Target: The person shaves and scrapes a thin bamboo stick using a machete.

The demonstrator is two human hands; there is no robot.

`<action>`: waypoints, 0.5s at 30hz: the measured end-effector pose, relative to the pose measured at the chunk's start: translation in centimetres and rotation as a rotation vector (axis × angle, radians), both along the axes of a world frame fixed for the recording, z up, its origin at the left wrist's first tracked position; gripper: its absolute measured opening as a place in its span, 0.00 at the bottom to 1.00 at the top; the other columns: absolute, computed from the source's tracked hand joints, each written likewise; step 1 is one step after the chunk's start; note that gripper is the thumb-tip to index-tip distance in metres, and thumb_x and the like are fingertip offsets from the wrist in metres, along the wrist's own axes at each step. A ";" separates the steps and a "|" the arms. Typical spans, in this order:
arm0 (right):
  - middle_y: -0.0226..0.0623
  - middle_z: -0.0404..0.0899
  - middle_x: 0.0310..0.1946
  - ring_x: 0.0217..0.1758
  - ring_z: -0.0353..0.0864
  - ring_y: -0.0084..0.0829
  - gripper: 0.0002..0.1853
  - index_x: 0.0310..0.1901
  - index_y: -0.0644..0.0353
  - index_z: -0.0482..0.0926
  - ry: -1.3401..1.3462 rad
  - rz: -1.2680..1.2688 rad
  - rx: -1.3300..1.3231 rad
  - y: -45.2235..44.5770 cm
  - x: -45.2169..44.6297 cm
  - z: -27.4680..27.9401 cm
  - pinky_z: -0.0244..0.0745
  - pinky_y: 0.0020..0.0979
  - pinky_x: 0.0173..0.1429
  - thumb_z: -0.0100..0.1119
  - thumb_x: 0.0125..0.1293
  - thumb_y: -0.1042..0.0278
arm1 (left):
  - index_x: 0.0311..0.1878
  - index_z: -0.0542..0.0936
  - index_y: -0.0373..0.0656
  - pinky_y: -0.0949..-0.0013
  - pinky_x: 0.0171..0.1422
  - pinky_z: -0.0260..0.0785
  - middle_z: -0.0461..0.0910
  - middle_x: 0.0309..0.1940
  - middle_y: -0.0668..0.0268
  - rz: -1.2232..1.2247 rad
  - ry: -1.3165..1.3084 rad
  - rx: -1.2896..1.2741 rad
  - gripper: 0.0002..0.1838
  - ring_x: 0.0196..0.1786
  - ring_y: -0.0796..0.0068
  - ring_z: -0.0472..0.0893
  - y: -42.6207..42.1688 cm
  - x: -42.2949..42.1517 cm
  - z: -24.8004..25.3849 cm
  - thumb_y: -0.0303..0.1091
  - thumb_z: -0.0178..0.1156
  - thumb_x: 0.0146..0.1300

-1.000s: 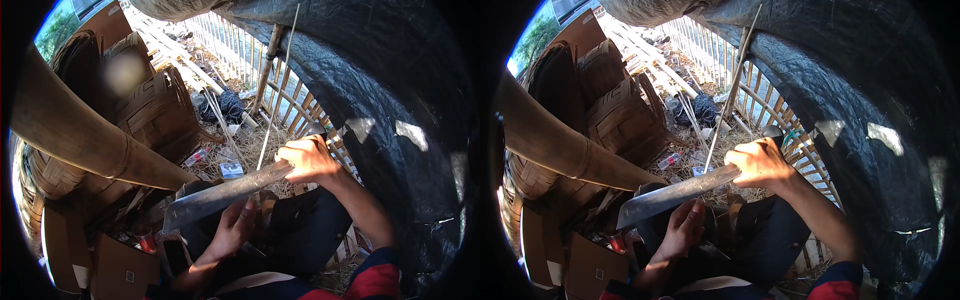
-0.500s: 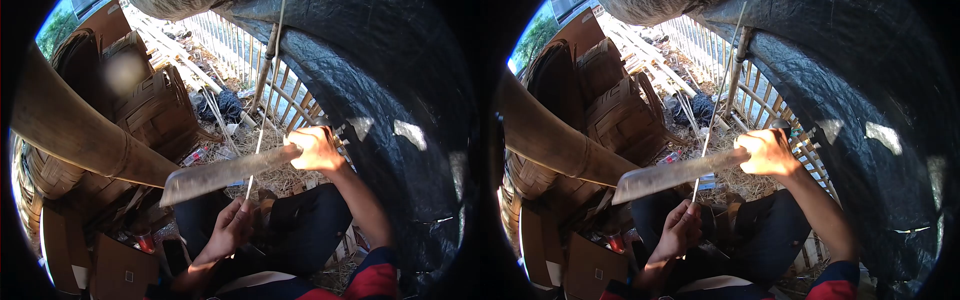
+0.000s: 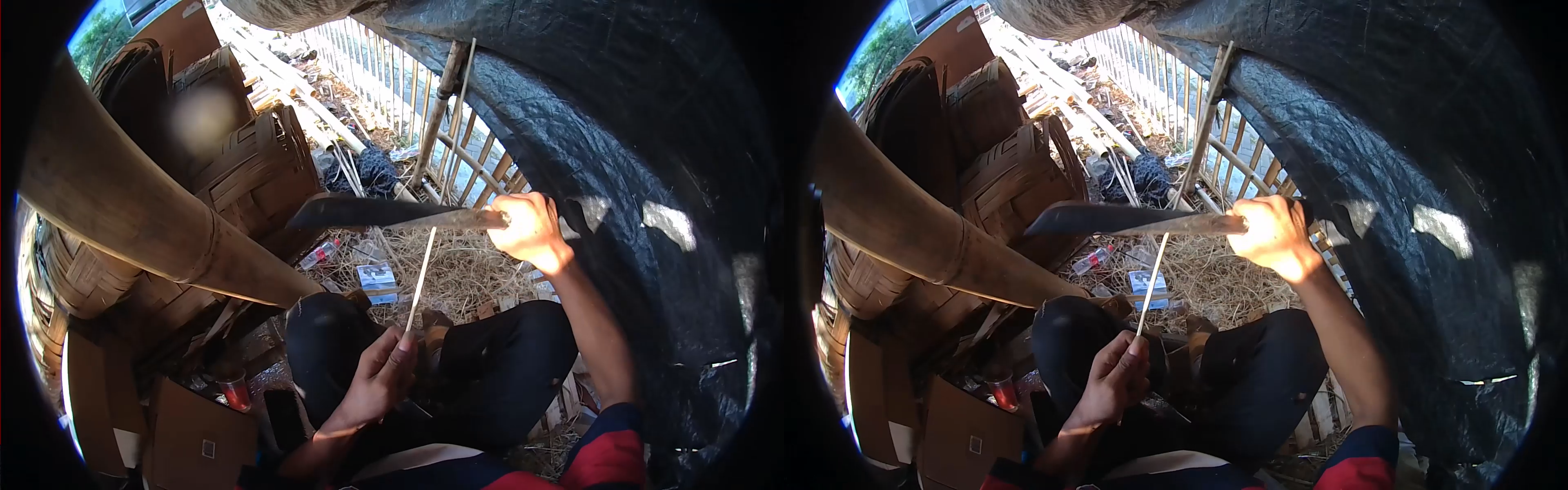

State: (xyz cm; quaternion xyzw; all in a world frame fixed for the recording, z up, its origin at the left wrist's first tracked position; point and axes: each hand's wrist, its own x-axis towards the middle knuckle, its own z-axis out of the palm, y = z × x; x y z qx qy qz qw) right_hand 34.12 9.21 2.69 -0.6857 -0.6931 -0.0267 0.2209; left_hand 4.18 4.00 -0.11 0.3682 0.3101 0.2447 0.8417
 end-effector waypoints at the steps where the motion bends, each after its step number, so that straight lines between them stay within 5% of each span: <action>1: 0.45 0.81 0.23 0.27 0.83 0.46 0.08 0.29 0.57 0.83 0.016 -0.117 0.012 0.3 0.9 -0.2 0.79 0.39 0.34 0.62 0.52 0.63 | 0.37 0.68 0.47 0.81 0.20 0.49 0.61 0.22 0.78 -0.010 -0.002 -0.025 0.13 0.18 0.89 0.57 0.0 -0.1 0.1 0.42 0.44 0.77; 6: 0.42 0.76 0.17 0.19 0.77 0.42 0.05 0.25 0.59 0.78 0.269 0.063 -0.077 -0.7 0.5 -0.8 0.72 0.38 0.25 0.63 0.48 0.69 | 0.37 0.68 0.47 0.80 0.18 0.45 0.57 0.19 0.78 -0.047 -0.071 -0.166 0.12 0.16 0.89 0.53 0.9 0.5 1.0 0.42 0.44 0.76; 8: 0.38 0.76 0.17 0.20 0.78 0.38 0.04 0.24 0.59 0.78 0.127 0.346 0.125 -1.2 -0.7 -0.9 0.70 0.34 0.24 0.62 0.43 0.74 | 0.38 0.67 0.47 0.80 0.17 0.42 0.54 0.17 0.78 -0.048 -0.082 -0.227 0.11 0.15 0.88 0.50 0.9 0.8 1.0 0.41 0.45 0.76; 10: 0.35 0.75 0.18 0.20 0.77 0.38 0.07 0.24 0.57 0.77 0.074 0.430 0.019 -1.6 -1.6 -0.8 0.70 0.32 0.26 0.63 0.39 0.74 | 0.40 0.66 0.46 0.79 0.15 0.39 0.54 0.17 0.77 -0.103 -0.201 -0.291 0.10 0.14 0.88 0.48 0.8 0.6 0.6 0.40 0.45 0.75; 12: 0.35 0.74 0.17 0.19 0.76 0.38 0.06 0.23 0.58 0.76 0.080 0.456 0.070 -1.2 -1.7 -0.4 0.69 0.33 0.25 0.63 0.41 0.75 | 0.40 0.66 0.46 0.79 0.14 0.38 0.54 0.17 0.76 -0.132 -0.222 -0.353 0.09 0.14 0.88 0.47 0.9 0.0 0.6 0.40 0.45 0.75; 15: 0.43 0.76 0.17 0.20 0.79 0.41 0.03 0.24 0.61 0.78 0.224 0.171 0.059 -0.1 0.1 -0.3 0.72 0.34 0.26 0.61 0.47 0.72 | 0.41 0.66 0.48 0.80 0.15 0.37 0.54 0.18 0.77 -0.200 -0.286 -0.420 0.09 0.15 0.88 0.48 1.1 -0.9 0.1 0.41 0.44 0.76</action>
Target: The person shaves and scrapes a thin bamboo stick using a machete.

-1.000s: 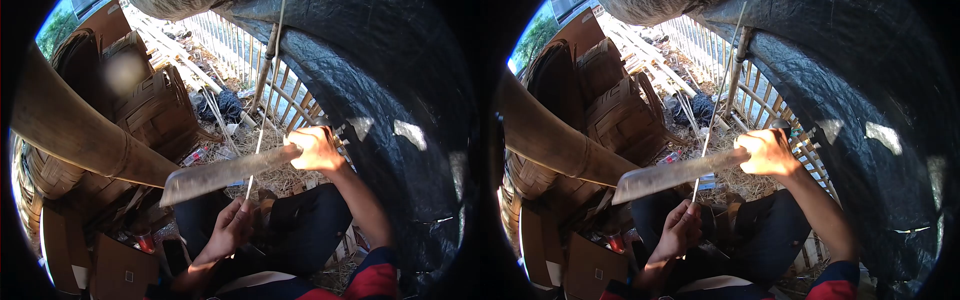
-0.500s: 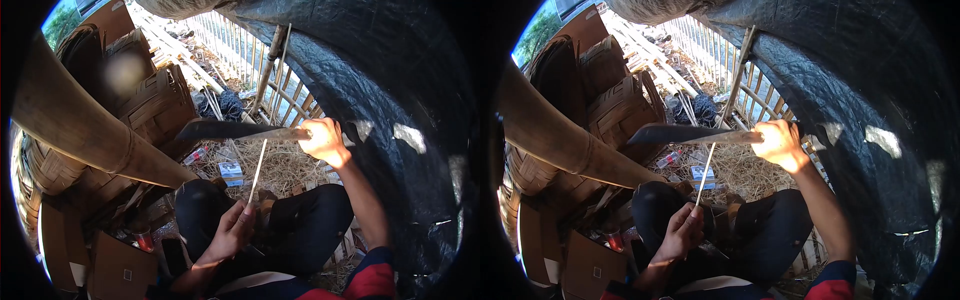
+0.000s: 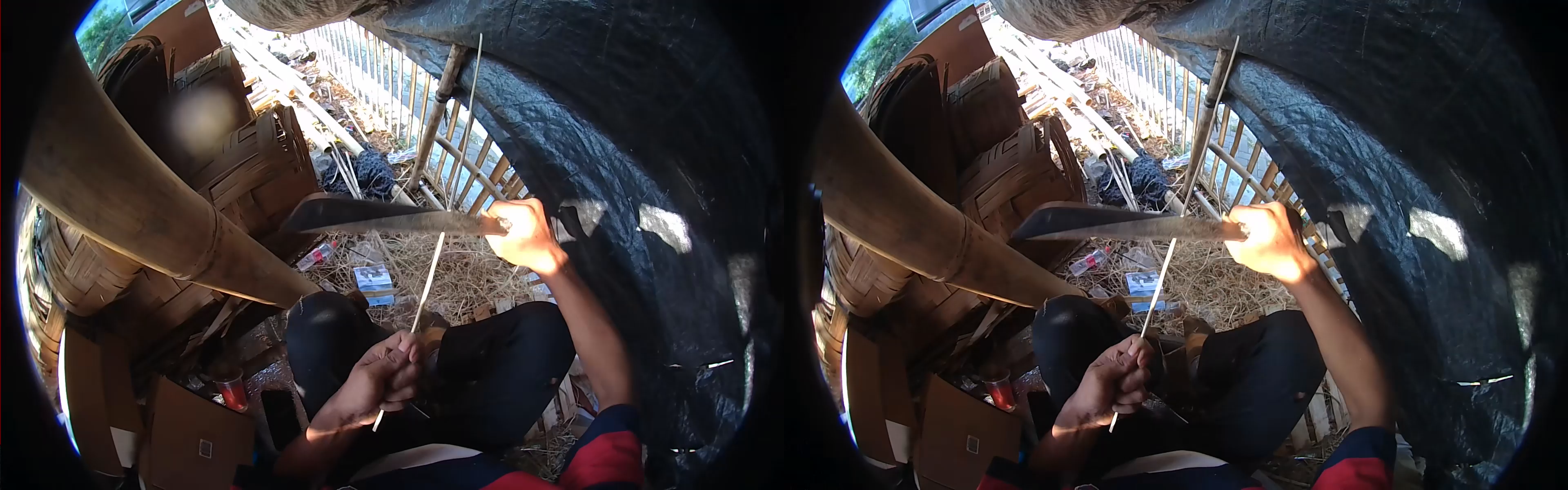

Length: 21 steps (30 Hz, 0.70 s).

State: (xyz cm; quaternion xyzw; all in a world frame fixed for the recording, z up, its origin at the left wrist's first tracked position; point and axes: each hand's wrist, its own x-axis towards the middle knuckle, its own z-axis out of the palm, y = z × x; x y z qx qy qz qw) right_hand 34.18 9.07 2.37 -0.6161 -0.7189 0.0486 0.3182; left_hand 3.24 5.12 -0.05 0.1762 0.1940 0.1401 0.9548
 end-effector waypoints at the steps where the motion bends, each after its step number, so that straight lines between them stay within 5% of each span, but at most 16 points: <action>1: 0.46 0.75 0.16 0.18 0.78 0.42 0.05 0.23 0.63 0.78 0.040 -0.069 0.058 0.4 0.7 -0.7 0.71 0.33 0.25 0.61 0.51 0.72 | 0.41 0.66 0.49 0.80 0.16 0.38 0.55 0.18 0.78 -0.036 -0.045 -0.010 0.10 0.16 0.88 0.50 0.1 -0.2 -0.1 0.43 0.43 0.76; 6: 0.42 0.75 0.16 0.18 0.78 0.41 0.06 0.22 0.58 0.76 -0.018 -0.081 -0.049 -0.8 0.4 -0.7 0.70 0.37 0.24 0.62 0.52 0.69 | 0.41 0.67 0.49 0.80 0.16 0.39 0.55 0.18 0.77 -0.020 0.019 0.003 0.10 0.16 0.88 0.50 0.0 0.3 0.5 0.43 0.43 0.76; 10: 0.32 0.78 0.22 0.24 0.79 0.38 0.11 0.27 0.52 0.79 -0.260 0.131 -0.022 -2.0 -1.3 0.6 0.73 0.36 0.28 0.65 0.36 0.64 | 0.39 0.67 0.48 0.80 0.17 0.43 0.56 0.19 0.77 0.057 0.057 0.149 0.12 0.16 0.88 0.51 -0.4 1.1 -0.4 0.43 0.43 0.77; 13: 0.32 0.78 0.23 0.24 0.80 0.39 0.11 0.28 0.52 0.80 -0.224 0.108 -0.080 -1.3 -0.7 0.5 0.73 0.37 0.29 0.64 0.36 0.65 | 0.38 0.68 0.48 0.80 0.18 0.47 0.59 0.21 0.78 0.153 0.124 0.323 0.12 0.17 0.88 0.54 -1.1 1.3 -0.8 0.42 0.43 0.77; 17: 0.39 0.81 0.23 0.23 0.81 0.42 0.07 0.26 0.54 0.80 -0.258 -0.240 -0.043 -0.3 1.0 -0.4 0.76 0.40 0.28 0.64 0.47 0.62 | 0.36 0.67 0.46 0.80 0.19 0.48 0.60 0.21 0.77 0.262 0.304 0.464 0.11 0.18 0.88 0.55 -1.7 1.8 -1.3 0.40 0.46 0.76; 21: 0.36 0.79 0.21 0.23 0.80 0.41 0.06 0.26 0.52 0.80 -0.252 -0.030 0.026 -1.0 0.0 -0.4 0.75 0.41 0.28 0.64 0.45 0.63 | 0.37 0.68 0.46 0.81 0.21 0.49 0.62 0.23 0.78 0.315 0.325 0.513 0.11 0.20 0.90 0.58 -1.8 2.6 -1.9 0.40 0.47 0.76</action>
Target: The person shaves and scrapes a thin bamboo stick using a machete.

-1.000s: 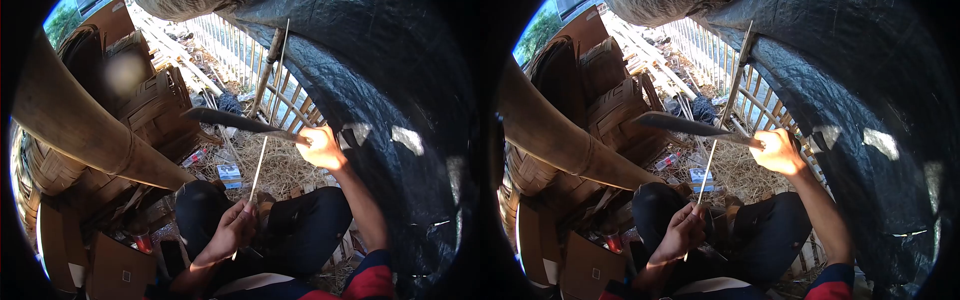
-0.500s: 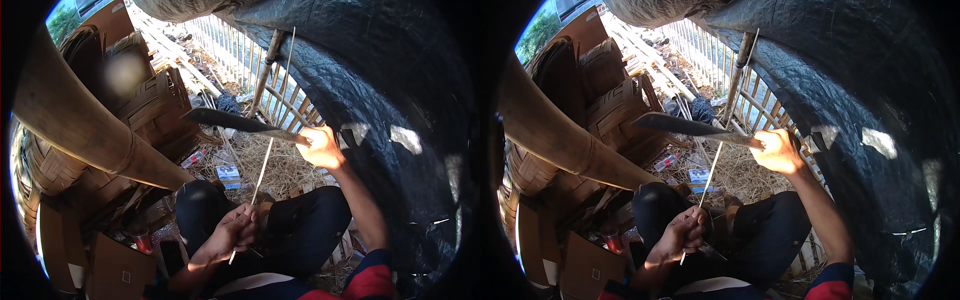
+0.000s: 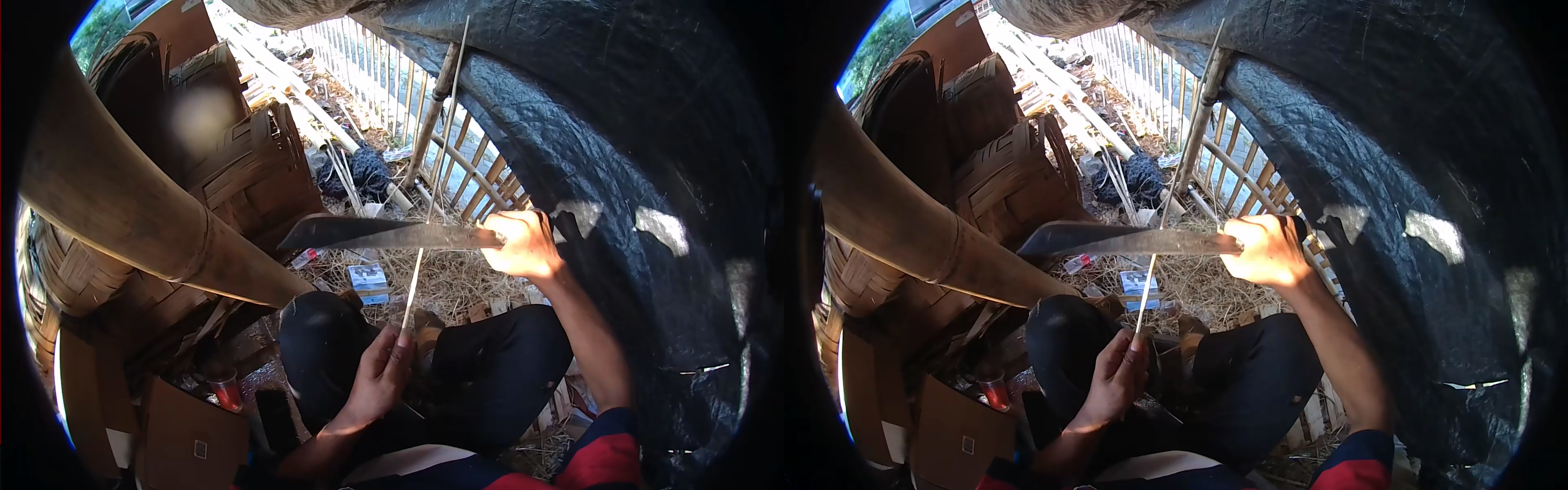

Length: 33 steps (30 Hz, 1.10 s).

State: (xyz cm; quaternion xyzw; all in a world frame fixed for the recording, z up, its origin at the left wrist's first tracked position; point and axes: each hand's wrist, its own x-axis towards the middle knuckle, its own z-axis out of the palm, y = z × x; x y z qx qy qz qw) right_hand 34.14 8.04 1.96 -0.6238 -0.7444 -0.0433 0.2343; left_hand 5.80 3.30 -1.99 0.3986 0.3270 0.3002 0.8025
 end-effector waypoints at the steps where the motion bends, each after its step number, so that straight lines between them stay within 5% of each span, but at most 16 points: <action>1: 0.34 0.78 0.20 0.24 0.80 0.39 0.08 0.26 0.51 0.79 -0.007 0.048 -0.043 -0.5 -0.4 0.5 0.74 0.39 0.29 0.64 0.41 0.64 | 0.38 0.68 0.45 0.81 0.22 0.50 0.62 0.23 0.78 0.019 0.053 0.084 0.11 0.21 0.90 0.58 -0.1 0.2 0.0 0.39 0.47 0.76; 5: 0.33 0.78 0.21 0.25 0.80 0.37 0.10 0.27 0.52 0.79 -0.038 0.106 -0.076 -0.6 -1.6 1.6 0.73 0.38 0.30 0.63 0.38 0.65 | 0.38 0.69 0.43 0.82 0.25 0.51 0.63 0.24 0.79 0.091 0.218 0.317 0.10 0.24 0.91 0.59 -0.4 0.6 0.3 0.37 0.46 0.76; 11: 0.38 0.80 0.23 0.23 0.79 0.43 0.09 0.27 0.55 0.80 0.001 -0.026 -0.068 0.3 0.6 -0.1 0.73 0.40 0.28 0.64 0.41 0.64 | 0.43 0.71 0.38 0.77 0.34 0.60 0.67 0.26 0.71 0.023 0.300 0.238 0.10 0.32 0.87 0.64 0.0 0.0 0.5 0.35 0.47 0.75; 18: 0.33 0.76 0.18 0.21 0.78 0.36 0.10 0.24 0.53 0.79 -0.009 0.123 0.004 -0.7 -2.2 1.5 0.72 0.37 0.27 0.63 0.33 0.69 | 0.39 0.70 0.43 0.81 0.26 0.53 0.63 0.23 0.78 0.100 0.243 0.298 0.10 0.25 0.90 0.60 -0.5 0.6 -0.2 0.37 0.46 0.76; 26: 0.37 0.82 0.25 0.27 0.83 0.42 0.08 0.29 0.53 0.82 -0.080 -0.208 -0.122 0.8 0.8 0.6 0.77 0.40 0.30 0.63 0.49 0.61 | 0.39 0.70 0.42 0.80 0.27 0.54 0.63 0.24 0.77 0.030 0.293 0.349 0.10 0.26 0.90 0.60 -0.5 0.0 0.3 0.37 0.47 0.76; 33: 0.31 0.81 0.24 0.27 0.81 0.39 0.10 0.29 0.52 0.81 -0.035 0.064 -0.120 -0.1 -0.7 1.4 0.74 0.40 0.32 0.63 0.41 0.65 | 0.38 0.70 0.41 0.81 0.28 0.53 0.62 0.24 0.78 0.062 0.285 0.408 0.10 0.26 0.91 0.59 -0.6 0.3 0.0 0.35 0.47 0.76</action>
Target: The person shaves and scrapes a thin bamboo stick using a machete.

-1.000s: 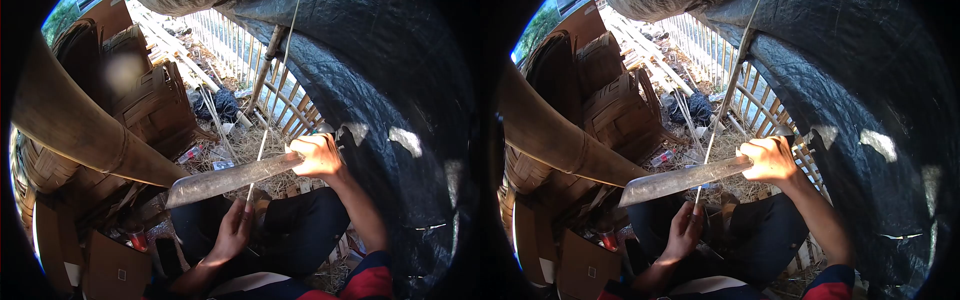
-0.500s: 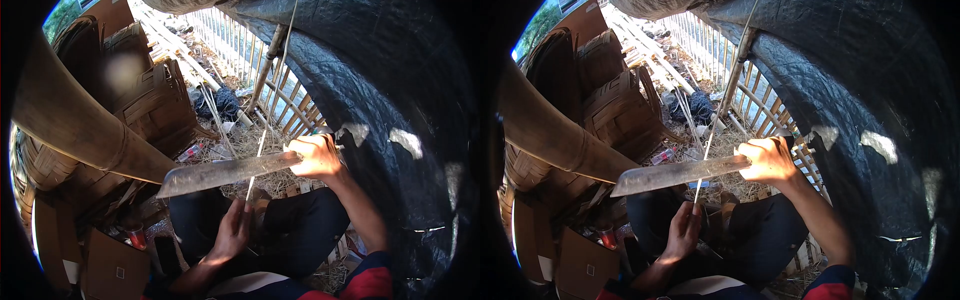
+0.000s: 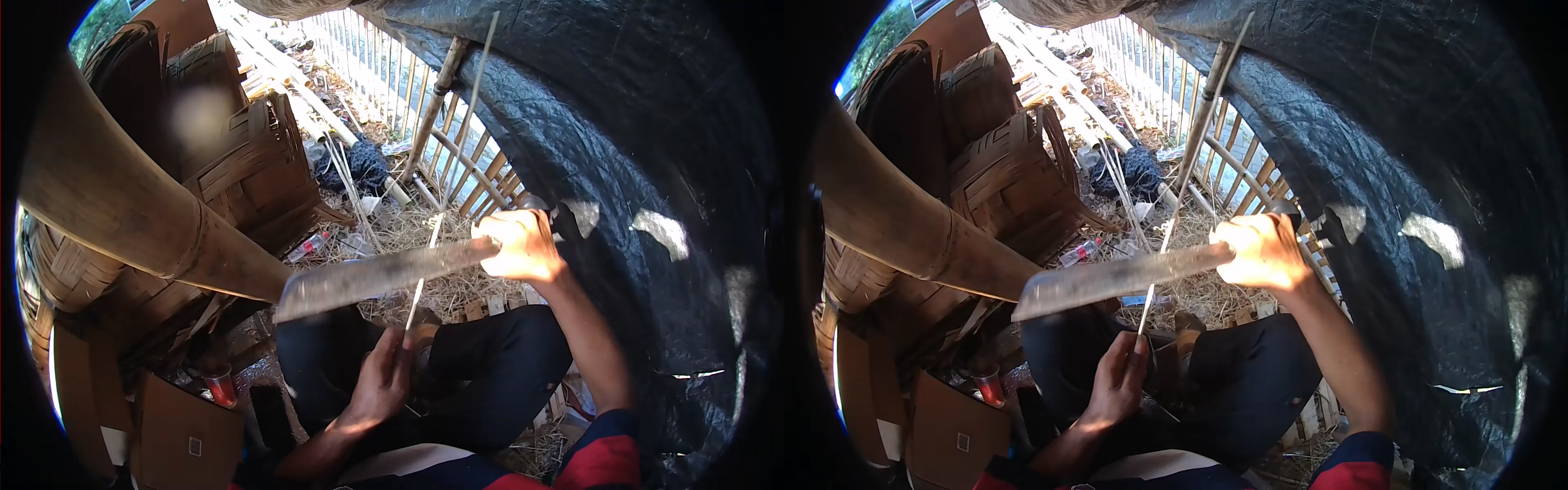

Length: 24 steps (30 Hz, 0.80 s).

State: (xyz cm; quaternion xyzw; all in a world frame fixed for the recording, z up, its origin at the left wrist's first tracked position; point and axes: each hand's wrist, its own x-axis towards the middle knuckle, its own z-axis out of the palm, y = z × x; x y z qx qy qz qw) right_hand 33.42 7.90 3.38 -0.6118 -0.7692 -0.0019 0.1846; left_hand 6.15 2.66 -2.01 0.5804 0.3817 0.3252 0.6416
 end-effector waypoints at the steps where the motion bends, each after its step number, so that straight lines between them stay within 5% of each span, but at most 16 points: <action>1: 0.32 0.82 0.26 0.28 0.82 0.39 0.10 0.30 0.52 0.82 -0.006 -0.070 -0.009 0.5 0.8 -0.6 0.75 0.40 0.33 0.64 0.42 0.63 | 0.38 0.70 0.41 0.81 0.28 0.53 0.62 0.24 0.78 -0.015 -0.004 -0.058 0.10 0.27 0.91 0.59 0.0 -0.2 0.0 0.35 0.47 0.76; 5: 0.36 0.82 0.24 0.29 0.83 0.40 0.08 0.29 0.53 0.83 -0.020 -0.343 -0.027 1.1 2.1 -1.2 0.77 0.42 0.35 0.65 0.50 0.59 | 0.39 0.70 0.40 0.80 0.29 0.54 0.63 0.24 0.77 -0.028 0.001 -0.077 0.09 0.27 0.91 0.59 0.1 -0.4 0.4 0.34 0.46 0.76; 11: 0.32 0.78 0.21 0.26 0.81 0.37 0.09 0.26 0.50 0.80 -0.054 0.028 -0.050 -0.8 -1.3 0.3 0.73 0.40 0.30 0.64 0.38 0.63 | 0.40 0.71 0.40 0.80 0.29 0.55 0.63 0.25 0.78 -0.008 -0.011 -0.002 0.09 0.27 0.91 0.60 0.0 -0.1 -0.9 0.34 0.46 0.76; 18: 0.37 0.79 0.20 0.25 0.81 0.41 0.06 0.26 0.53 0.81 0.008 -0.239 -0.122 0.6 1.4 -0.6 0.74 0.42 0.30 0.65 0.49 0.61 | 0.40 0.71 0.40 0.80 0.30 0.55 0.63 0.25 0.78 -0.048 0.023 -0.134 0.10 0.28 0.91 0.60 0.3 -0.6 0.9 0.35 0.46 0.76; 24: 0.37 0.79 0.19 0.24 0.80 0.41 0.06 0.25 0.51 0.81 -0.001 -0.074 -0.073 0.0 1.0 -1.2 0.74 0.41 0.29 0.64 0.47 0.62 | 0.39 0.71 0.40 0.81 0.29 0.54 0.62 0.24 0.78 -0.038 -0.041 -0.113 0.11 0.27 0.91 0.59 0.2 -0.4 -0.1 0.36 0.47 0.76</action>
